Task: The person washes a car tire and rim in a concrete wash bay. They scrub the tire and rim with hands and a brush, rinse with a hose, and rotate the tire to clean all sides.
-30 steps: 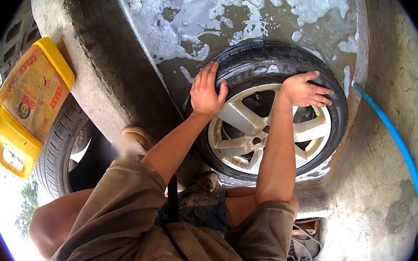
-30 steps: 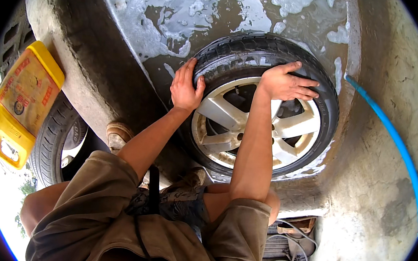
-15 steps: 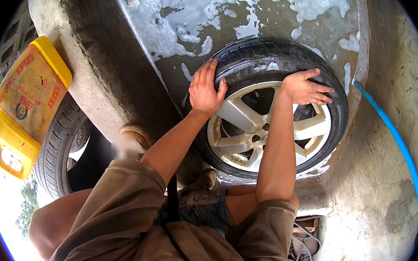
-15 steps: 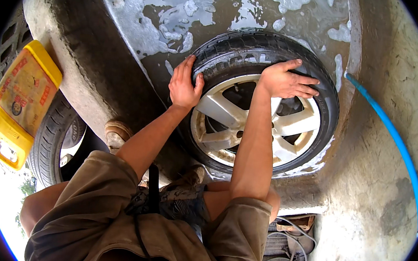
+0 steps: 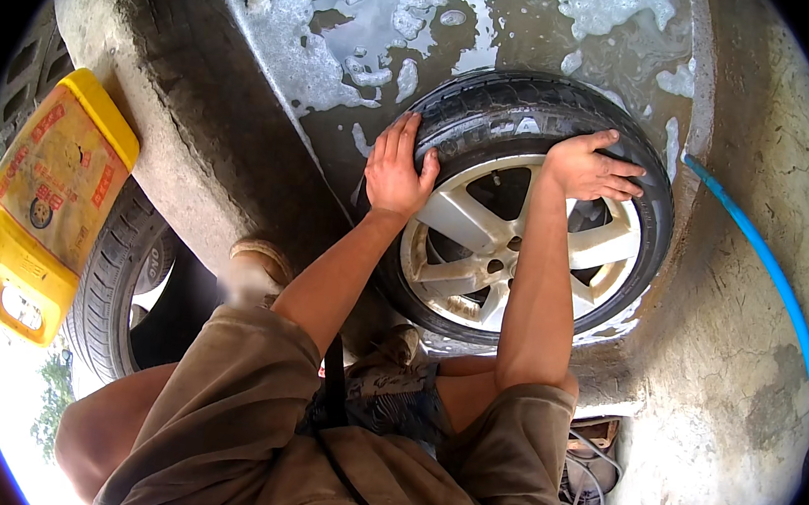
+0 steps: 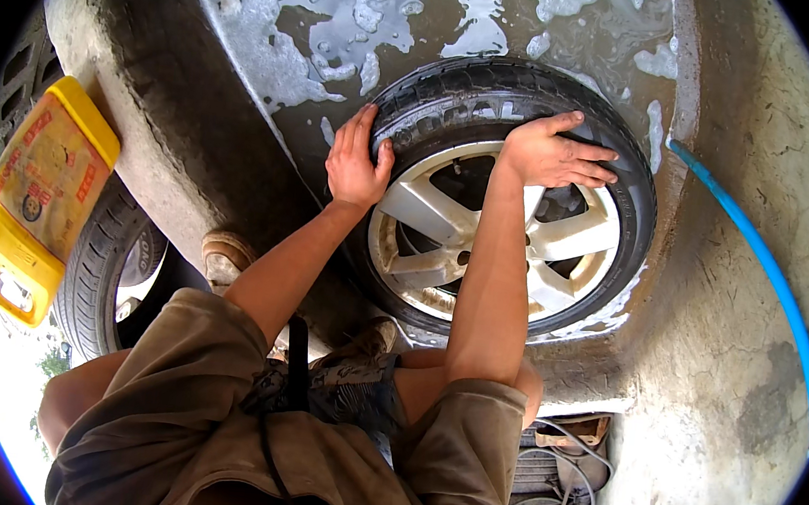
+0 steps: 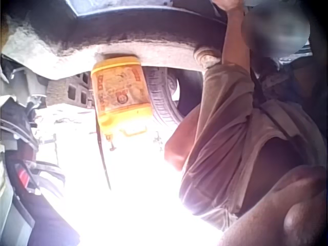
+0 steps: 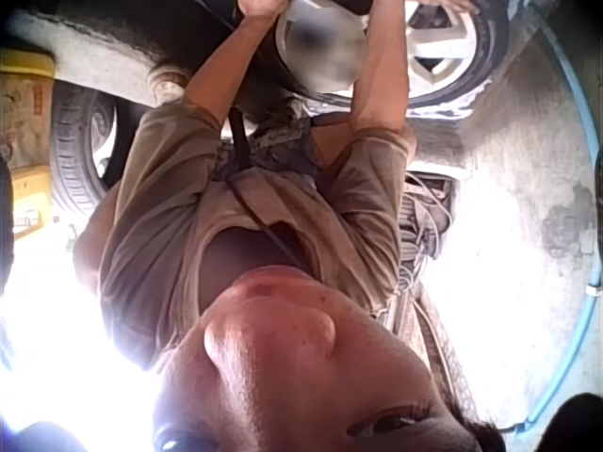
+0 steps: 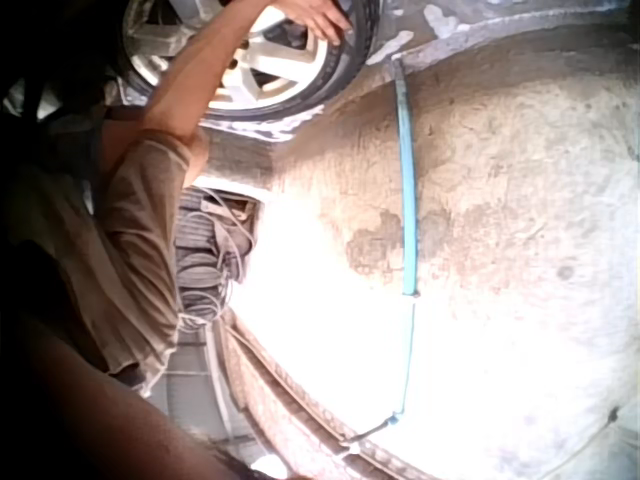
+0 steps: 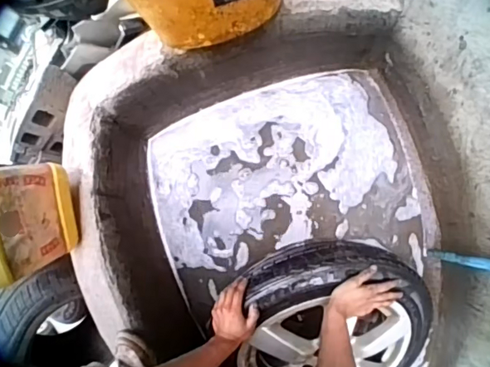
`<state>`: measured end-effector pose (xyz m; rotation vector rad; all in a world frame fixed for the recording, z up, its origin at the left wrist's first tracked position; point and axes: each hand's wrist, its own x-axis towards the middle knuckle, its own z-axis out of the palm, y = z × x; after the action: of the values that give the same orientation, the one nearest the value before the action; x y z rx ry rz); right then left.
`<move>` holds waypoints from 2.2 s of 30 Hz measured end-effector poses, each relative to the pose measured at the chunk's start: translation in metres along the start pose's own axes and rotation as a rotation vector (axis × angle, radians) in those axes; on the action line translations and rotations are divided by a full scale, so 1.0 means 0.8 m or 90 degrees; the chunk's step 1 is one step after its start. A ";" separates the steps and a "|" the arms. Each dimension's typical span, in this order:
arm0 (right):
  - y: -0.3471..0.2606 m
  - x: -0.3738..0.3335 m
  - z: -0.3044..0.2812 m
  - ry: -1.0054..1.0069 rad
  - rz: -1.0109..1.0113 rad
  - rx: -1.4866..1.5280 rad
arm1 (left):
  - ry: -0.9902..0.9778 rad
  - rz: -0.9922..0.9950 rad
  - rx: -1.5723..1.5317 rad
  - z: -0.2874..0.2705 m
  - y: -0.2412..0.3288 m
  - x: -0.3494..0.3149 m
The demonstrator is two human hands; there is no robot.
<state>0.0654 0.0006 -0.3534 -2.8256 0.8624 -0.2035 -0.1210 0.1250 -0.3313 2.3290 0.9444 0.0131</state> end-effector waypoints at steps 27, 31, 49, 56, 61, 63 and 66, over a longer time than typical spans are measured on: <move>-0.006 0.001 -0.007 -0.043 0.028 -0.008 | -0.004 -0.006 0.010 0.002 0.000 -0.001; -0.006 0.002 -0.007 -0.040 0.027 -0.007 | -0.007 -0.005 0.021 0.005 0.000 -0.001; -0.002 0.002 -0.004 -0.033 0.020 0.004 | 0.001 0.007 0.014 0.005 -0.002 -0.001; -0.003 0.001 -0.006 -0.028 0.010 0.012 | 0.003 0.003 0.004 0.003 0.004 -0.001; 0.002 0.002 -0.001 -0.010 0.008 0.018 | 0.001 0.009 0.005 0.005 0.002 -0.003; -0.001 0.002 -0.002 -0.018 0.010 0.024 | 0.002 0.007 0.003 0.005 0.003 -0.001; -0.003 0.000 -0.004 -0.022 0.009 0.024 | -0.001 0.004 0.003 0.004 0.002 -0.001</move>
<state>0.0659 0.0018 -0.3497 -2.7795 0.8613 -0.1667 -0.1200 0.1216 -0.3330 2.3357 0.9378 0.0112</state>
